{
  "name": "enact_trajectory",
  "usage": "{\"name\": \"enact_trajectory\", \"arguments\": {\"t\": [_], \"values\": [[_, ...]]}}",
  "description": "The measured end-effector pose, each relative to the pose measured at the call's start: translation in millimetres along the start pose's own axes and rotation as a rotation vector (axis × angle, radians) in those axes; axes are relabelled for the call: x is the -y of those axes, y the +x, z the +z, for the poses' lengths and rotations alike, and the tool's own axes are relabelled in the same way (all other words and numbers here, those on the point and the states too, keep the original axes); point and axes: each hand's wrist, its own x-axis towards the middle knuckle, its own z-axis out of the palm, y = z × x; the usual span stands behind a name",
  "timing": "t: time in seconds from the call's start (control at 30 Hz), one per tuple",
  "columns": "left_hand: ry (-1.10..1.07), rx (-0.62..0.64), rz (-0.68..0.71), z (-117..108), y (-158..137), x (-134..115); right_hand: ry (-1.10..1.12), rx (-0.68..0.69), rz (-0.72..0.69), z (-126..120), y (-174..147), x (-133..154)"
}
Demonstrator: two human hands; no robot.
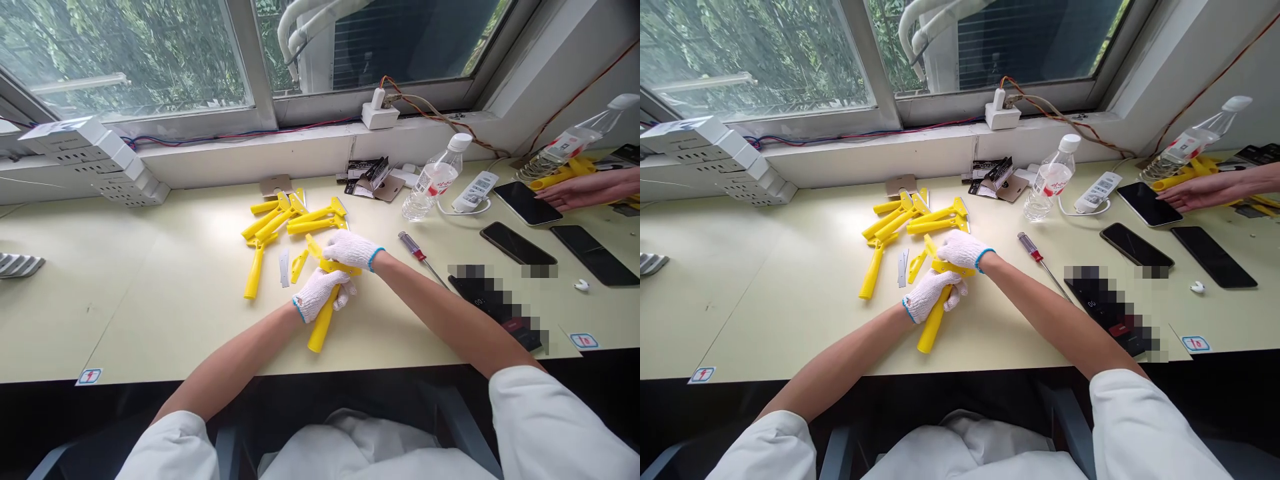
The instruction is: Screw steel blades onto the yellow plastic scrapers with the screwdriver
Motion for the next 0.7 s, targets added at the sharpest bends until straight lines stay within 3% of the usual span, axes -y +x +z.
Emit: {"name": "enact_trajectory", "arguments": {"t": [0.1,0.27,0.43,0.7], "values": [[-0.029,-0.043,0.010,2,0,-2,-0.051,0.003,-0.058,-1,0,12],[-0.133,-0.112,0.001,2,0,-5,-0.116,-0.408,-0.302,-17,-48,-2],[-0.116,-0.146,0.027,3,3,-3,-0.256,-0.277,-0.504,-26,-87,-33],[0.044,-0.171,0.021,7,2,-4,-0.412,-0.231,-0.545,-11,-79,-45]]}}
